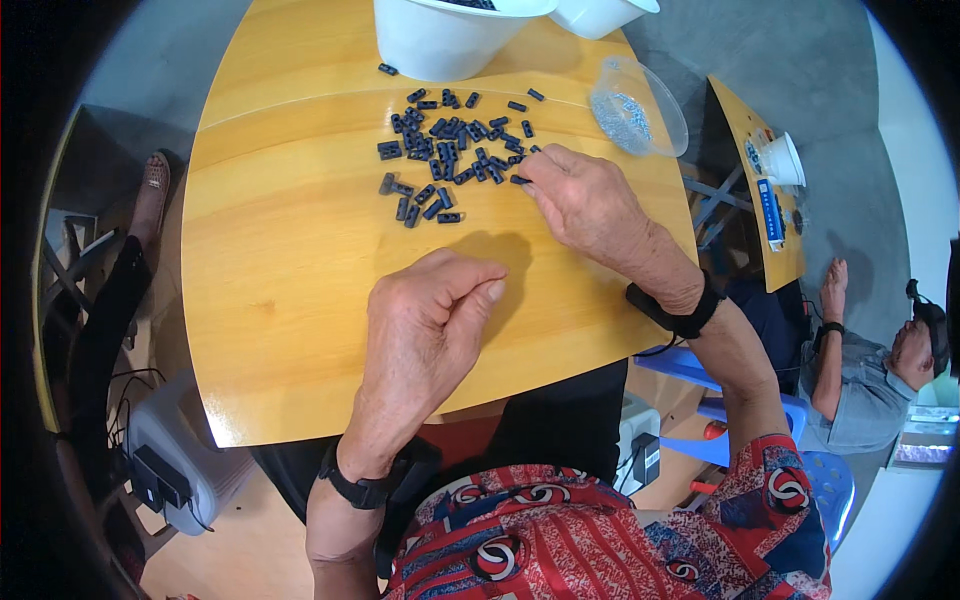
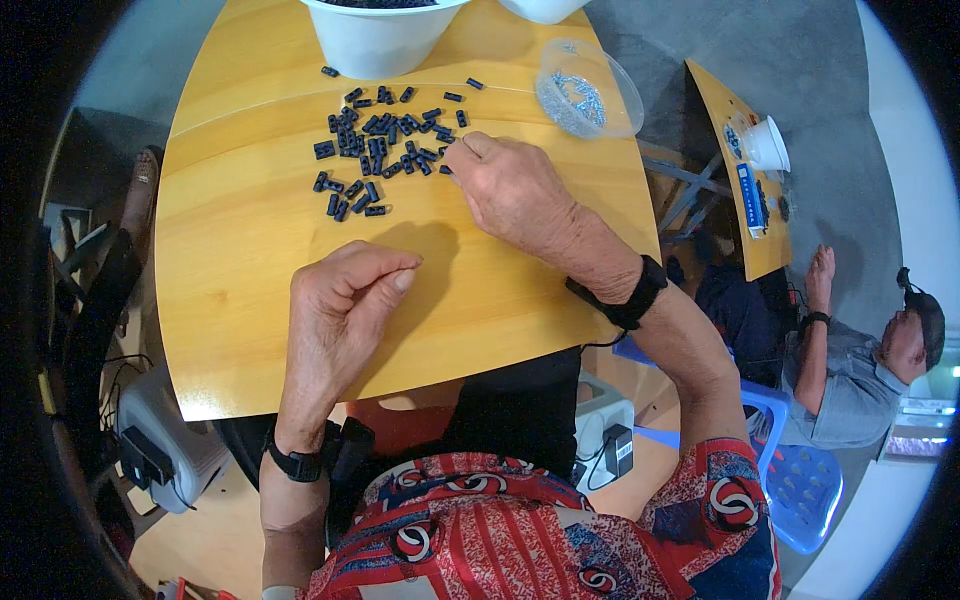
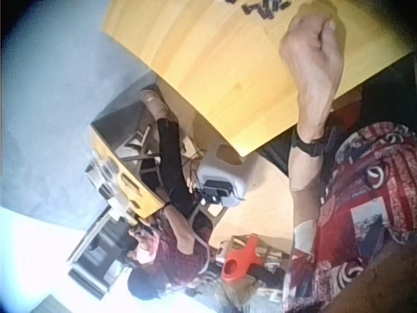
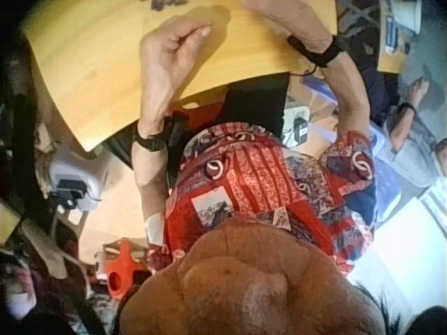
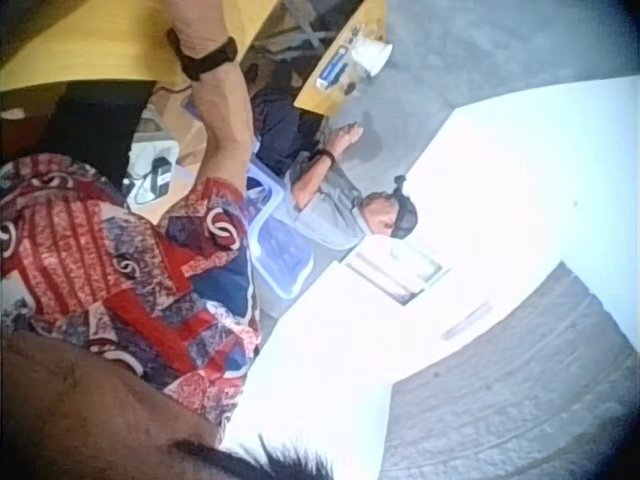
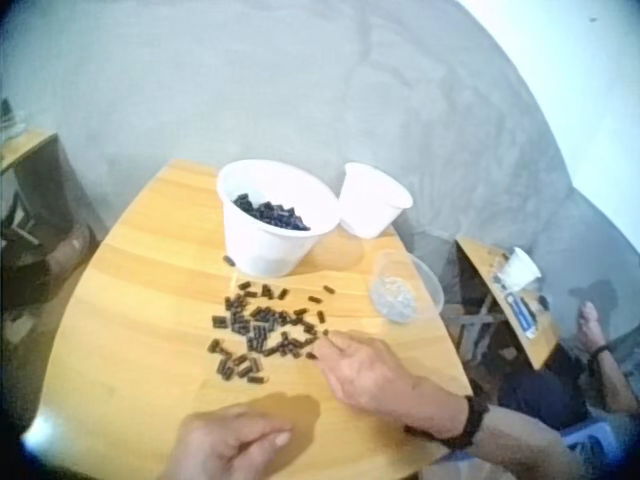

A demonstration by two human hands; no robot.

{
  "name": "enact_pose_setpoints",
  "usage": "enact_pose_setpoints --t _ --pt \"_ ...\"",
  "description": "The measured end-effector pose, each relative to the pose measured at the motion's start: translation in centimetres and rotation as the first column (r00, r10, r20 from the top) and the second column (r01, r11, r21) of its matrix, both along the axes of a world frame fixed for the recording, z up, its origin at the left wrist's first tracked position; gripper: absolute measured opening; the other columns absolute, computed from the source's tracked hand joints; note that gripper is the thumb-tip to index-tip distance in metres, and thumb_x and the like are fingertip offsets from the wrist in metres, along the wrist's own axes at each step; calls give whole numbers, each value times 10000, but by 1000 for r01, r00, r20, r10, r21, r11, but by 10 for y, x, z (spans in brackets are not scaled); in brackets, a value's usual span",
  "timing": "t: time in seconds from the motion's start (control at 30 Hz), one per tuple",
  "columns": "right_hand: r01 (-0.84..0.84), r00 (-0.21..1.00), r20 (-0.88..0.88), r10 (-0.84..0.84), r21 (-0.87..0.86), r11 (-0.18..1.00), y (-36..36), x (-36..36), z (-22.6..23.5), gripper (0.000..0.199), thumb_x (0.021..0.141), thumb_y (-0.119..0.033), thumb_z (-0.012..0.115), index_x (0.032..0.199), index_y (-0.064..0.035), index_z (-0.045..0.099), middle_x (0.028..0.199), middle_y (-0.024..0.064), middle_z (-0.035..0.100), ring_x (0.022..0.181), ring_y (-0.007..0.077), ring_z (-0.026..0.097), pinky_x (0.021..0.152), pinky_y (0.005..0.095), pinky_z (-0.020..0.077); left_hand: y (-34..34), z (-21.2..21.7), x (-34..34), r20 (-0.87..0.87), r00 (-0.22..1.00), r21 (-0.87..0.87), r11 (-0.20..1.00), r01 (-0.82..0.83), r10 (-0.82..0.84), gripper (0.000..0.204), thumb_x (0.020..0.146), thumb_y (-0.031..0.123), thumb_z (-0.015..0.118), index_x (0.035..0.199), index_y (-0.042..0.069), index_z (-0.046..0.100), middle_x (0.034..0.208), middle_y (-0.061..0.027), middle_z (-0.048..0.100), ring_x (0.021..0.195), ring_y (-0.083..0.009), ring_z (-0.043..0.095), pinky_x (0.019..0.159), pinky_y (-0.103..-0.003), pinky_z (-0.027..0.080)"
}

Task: Assembling small metal pins into plastic components manually.

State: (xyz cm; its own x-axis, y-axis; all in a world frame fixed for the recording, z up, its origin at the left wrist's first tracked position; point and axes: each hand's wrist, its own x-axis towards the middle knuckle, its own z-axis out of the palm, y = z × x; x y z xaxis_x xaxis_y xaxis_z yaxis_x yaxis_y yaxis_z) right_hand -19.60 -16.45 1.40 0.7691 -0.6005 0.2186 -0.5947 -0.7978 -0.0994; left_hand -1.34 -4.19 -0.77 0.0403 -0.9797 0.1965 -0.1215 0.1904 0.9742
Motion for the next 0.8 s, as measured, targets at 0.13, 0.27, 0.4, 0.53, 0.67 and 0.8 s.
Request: enact_pose_setpoints --t 0.13,0.27,0.4,0.53,0.67,0.8 --pt "-86 990 117 83 19 996 10 5 9 105 755 -33 582 843 -22 525 731 133 524 628 336 558 548 399 456 -2 3 2 39 998 2 999 -46 46 83 778 -2 636 858 -18 651 710 -129 620 634 -222 612 576 -279 464" --pt "-177 982 73 176 7 984 40 16 32 113 753 -17 594 856 -23 547 724 110 519 627 294 555 542 365 454 -3 1 2 -256 951 145 979 -140 174 128 824 61 650 892 -46 651 714 -61 633 654 -125 594 603 -229 468" --pt "-244 969 30 246 -66 968 61 27 46 141 755 -14 615 892 -28 586 721 98 540 623 264 556 537 338 453 -1 8 10 -410 912 270 957 103 18 150 855 81 637 927 -49 656 756 -51 646 652 -88 584 606 -207 478" --pt "-200 967 160 198 -8 980 69 26 50 105 749 -72 611 846 -47 578 804 72 563 701 246 591 574 330 479 1 17 16 -619 785 327 911 252 5 141 864 68 612 957 -22 665 795 -89 673 681 -128 637 644 -237 532" --pt "-32 931 361 -50 217 976 83 21 41 120 765 -96 651 868 -58 603 763 67 577 680 243 609 570 320 483 5 13 14 -681 732 324 895 307 -4 138 863 62 605 957 -19 665 806 -105 678 678 -142 647 646 -250 547" --pt "-38 938 346 2 98 994 86 19 42 123 755 -93 667 863 -64 617 760 64 582 663 235 609 540 319 482 6 11 14 -709 705 296 893 338 -32 142 858 60 611 961 -22 664 815 -112 678 685 -150 651 648 -259 554"
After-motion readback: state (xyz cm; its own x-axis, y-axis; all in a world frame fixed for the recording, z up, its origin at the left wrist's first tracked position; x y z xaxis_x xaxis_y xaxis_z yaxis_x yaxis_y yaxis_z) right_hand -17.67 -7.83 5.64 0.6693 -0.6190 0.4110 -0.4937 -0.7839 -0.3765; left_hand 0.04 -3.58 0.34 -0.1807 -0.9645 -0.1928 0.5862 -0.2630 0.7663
